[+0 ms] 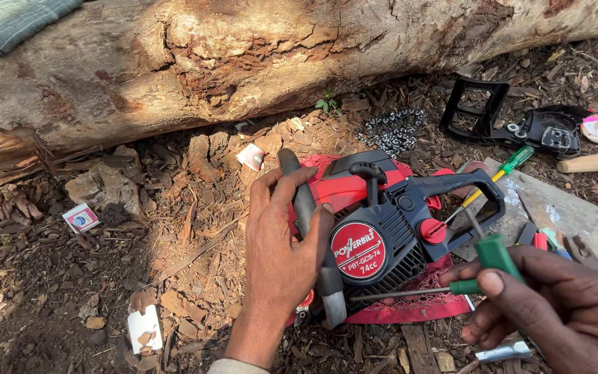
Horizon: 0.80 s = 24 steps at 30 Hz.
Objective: The person uses a green screwdriver to remove screws from the top cover of a red chainsaw. They lift off the cover, exposing the engine, and then place the cover back on the chainsaw.
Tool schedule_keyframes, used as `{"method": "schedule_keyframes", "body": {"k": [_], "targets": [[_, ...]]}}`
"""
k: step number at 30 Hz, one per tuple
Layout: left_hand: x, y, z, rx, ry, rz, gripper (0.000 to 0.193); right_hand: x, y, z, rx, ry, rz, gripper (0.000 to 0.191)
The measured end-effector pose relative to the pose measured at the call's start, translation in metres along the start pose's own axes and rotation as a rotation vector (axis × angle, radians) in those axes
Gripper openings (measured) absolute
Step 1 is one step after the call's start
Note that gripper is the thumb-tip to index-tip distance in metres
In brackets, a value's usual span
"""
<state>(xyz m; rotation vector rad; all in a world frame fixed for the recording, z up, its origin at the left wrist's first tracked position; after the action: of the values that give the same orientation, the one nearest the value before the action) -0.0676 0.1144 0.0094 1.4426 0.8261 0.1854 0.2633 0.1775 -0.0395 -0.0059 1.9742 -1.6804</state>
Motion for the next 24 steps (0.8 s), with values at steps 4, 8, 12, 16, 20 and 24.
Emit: {"method": "schedule_keyframes", "body": {"k": [4,8,12,16,20,24], "targets": [[-0.007,0.008,0.004,0.046,0.04,0.03,0.052,0.035,-0.026,-0.002,-0.025,-0.107,0.061,0.024],[-0.008,0.0,0.001,-0.023,0.022,0.072,0.049,0.064,-0.075,-0.008,-0.092,-0.123,0.187,0.026],[-0.014,-0.005,-0.001,-0.014,0.069,0.115,0.047,0.084,-0.109,-0.004,0.082,-0.235,0.764,0.025],[-0.016,-0.01,-0.002,0.022,0.105,0.145,0.041,0.111,-0.153,-0.006,-0.013,-0.25,0.841,0.031],[-0.014,-0.017,-0.002,-0.008,0.075,0.18,0.042,0.12,-0.163,-0.021,0.139,-0.339,0.828,0.035],[-0.017,-0.018,0.007,-0.015,0.102,0.195,0.04,0.131,-0.161,-0.031,0.162,-0.354,0.766,0.037]]}}
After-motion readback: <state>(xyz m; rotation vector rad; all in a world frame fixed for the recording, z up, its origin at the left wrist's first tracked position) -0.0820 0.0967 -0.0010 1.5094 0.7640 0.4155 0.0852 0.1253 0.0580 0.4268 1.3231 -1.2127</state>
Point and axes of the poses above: each hand's wrist, its own z-axis away from the middle knuckle, its own x-axis out of the palm, y = z × x, the point moved 9 cm from there along -z, towards the middle knuckle, and after that the axes turned 15 degrees about -x, right-handed, at the moved point
